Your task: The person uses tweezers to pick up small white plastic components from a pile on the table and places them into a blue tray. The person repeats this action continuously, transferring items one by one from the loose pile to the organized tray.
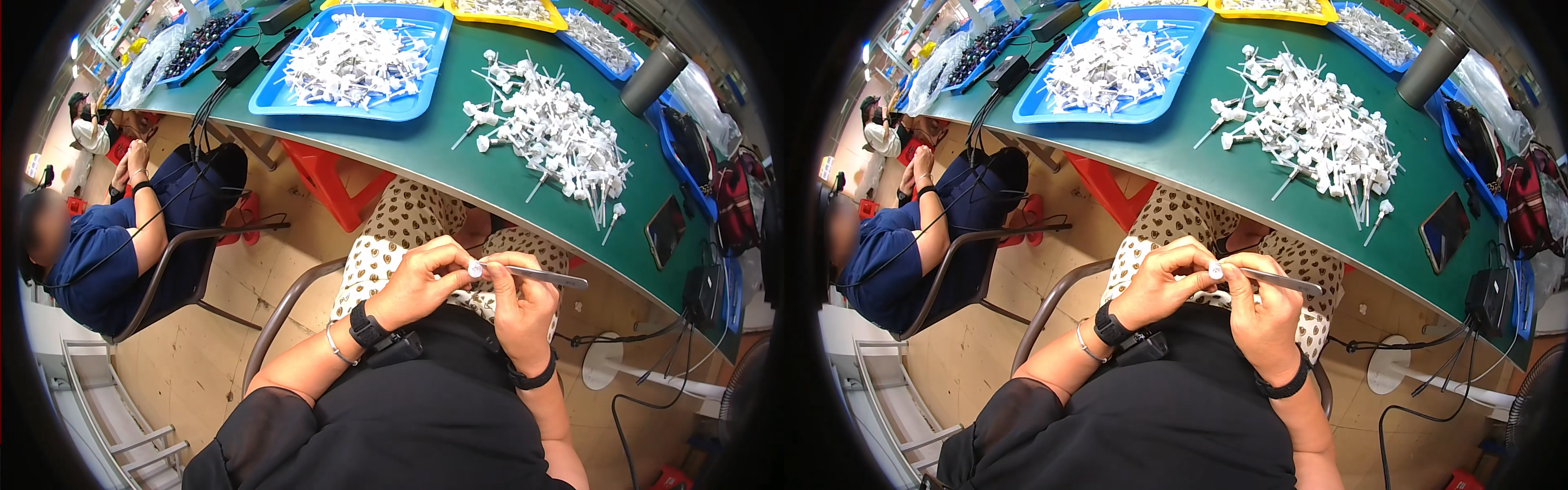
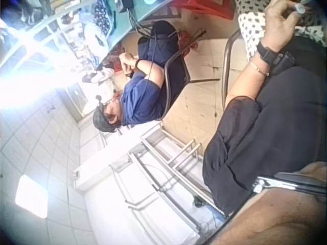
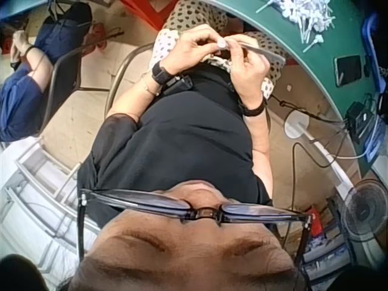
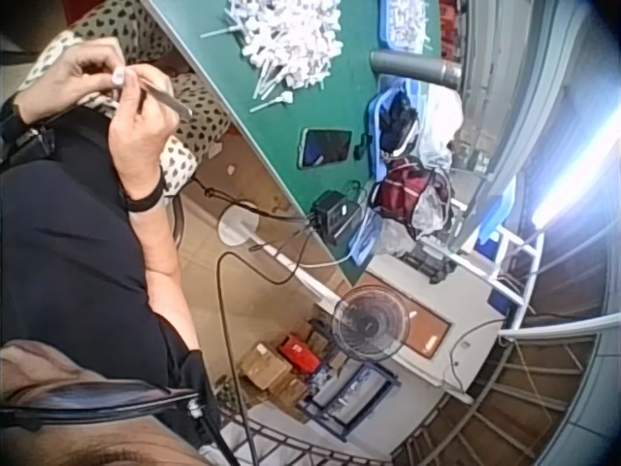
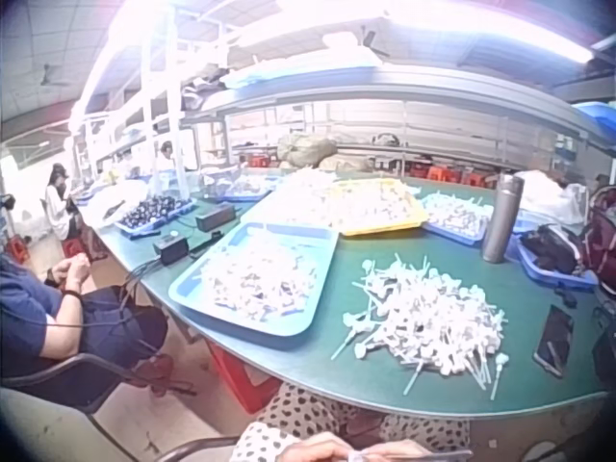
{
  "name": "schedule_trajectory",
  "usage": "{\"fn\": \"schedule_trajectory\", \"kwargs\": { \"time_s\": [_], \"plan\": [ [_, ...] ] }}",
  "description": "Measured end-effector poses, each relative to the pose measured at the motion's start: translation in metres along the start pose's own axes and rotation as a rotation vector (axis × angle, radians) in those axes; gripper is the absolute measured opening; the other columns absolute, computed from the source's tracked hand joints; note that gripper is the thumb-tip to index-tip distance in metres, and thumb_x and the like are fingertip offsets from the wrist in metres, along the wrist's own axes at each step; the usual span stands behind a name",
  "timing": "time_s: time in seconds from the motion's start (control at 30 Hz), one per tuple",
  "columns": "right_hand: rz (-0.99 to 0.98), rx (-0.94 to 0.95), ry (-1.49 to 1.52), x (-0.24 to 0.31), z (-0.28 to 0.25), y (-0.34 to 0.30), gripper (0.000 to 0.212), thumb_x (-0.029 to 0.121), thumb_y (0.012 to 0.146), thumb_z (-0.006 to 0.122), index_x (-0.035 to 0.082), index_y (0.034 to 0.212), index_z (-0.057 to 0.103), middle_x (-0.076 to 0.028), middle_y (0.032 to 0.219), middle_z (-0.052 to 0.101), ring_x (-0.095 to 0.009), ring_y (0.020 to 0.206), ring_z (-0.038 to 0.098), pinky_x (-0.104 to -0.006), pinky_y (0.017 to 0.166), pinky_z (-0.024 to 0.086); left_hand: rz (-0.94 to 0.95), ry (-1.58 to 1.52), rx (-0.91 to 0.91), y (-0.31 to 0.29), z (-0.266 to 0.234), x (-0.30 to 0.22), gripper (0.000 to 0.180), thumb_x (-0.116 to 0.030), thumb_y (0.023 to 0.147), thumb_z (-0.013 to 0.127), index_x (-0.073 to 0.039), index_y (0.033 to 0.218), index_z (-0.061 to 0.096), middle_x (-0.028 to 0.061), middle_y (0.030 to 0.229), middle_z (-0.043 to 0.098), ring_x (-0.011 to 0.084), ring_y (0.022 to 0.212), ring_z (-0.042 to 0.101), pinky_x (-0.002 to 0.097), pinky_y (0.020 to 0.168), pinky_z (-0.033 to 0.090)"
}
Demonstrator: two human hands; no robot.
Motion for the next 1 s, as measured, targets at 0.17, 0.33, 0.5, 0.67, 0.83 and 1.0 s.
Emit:
{"fn": "schedule_trajectory", "kwargs": {
  "time_s": [0.17,0.33,0.5,0.67,0.83,1.0],
  "plan": [
    [-0.104,0.049,-0.089,0.006,-0.001,0.003,0.004,0.002,0.093,0.069,-0.001,0.094,0.067,-0.010,0.085,0.069,-0.024,0.069,0.065,-0.0330,0.061,0.052,-0.009,0.037,0.010,0.000,0.000,-0.002,0.007,-0.004,0.091,0.073,-0.001,0.096,0.071,0.0030,0.088,0.062,0.0087,0.073,0.060,0.0241,0.063,0.049],
    [-0.219,0.173,-0.186,0.008,-0.008,0.010,0.005,0.002,0.092,0.069,-0.001,0.094,0.066,-0.010,0.086,0.069,-0.026,0.070,0.064,-0.0346,0.062,0.052,0.026,0.085,0.086,0.000,-0.004,0.002,0.006,-0.003,0.093,0.071,0.001,0.097,0.070,0.0052,0.093,0.064,0.0098,0.076,0.063,0.0247,0.064,0.051],
    [0.214,0.046,0.277,-0.001,-0.006,0.000,0.010,0.004,0.100,0.062,-0.005,0.104,0.063,-0.012,0.100,0.071,-0.017,0.087,0.071,-0.0296,0.079,0.058,-0.054,-0.160,-0.006,0.003,-0.003,-0.001,0.006,-0.002,0.092,0.071,0.000,0.098,0.071,0.0057,0.093,0.065,0.0100,0.078,0.064,0.0237,0.065,0.052],
    [0.194,0.058,0.255,0.000,-0.005,-0.002,0.014,0.004,0.100,0.061,-0.007,0.110,0.061,-0.012,0.105,0.069,-0.017,0.092,0.070,-0.0289,0.084,0.058,0.089,0.065,0.006,0.005,-0.009,-0.004,0.008,-0.002,0.091,0.073,-0.001,0.098,0.072,0.0061,0.095,0.067,0.0108,0.078,0.065,0.0233,0.064,0.052],
    [0.140,0.054,0.196,-0.002,-0.003,-0.004,0.013,0.002,0.099,0.062,-0.007,0.109,0.063,-0.011,0.104,0.069,-0.016,0.091,0.070,-0.0281,0.083,0.058,0.143,0.143,0.010,0.004,-0.009,-0.004,0.009,-0.004,0.090,0.074,-0.002,0.098,0.072,0.0054,0.095,0.068,0.0109,0.077,0.064,0.0231,0.063,0.050],
    [0.134,0.056,0.173,0.002,-0.004,-0.002,0.012,0.003,0.100,0.062,-0.007,0.107,0.064,-0.011,0.100,0.070,-0.016,0.088,0.070,-0.0280,0.082,0.058,0.182,0.164,0.000,0.004,-0.008,-0.002,0.009,-0.003,0.090,0.074,-0.003,0.098,0.072,0.0051,0.094,0.068,0.0110,0.077,0.064,0.0237,0.063,0.050]
  ]
}}
Point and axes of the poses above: each hand's wrist, its own y-axis towards the middle knuckle, its own z-axis out of the palm, x = y × z, the point moved 1 cm from there along y, towards the middle knuckle
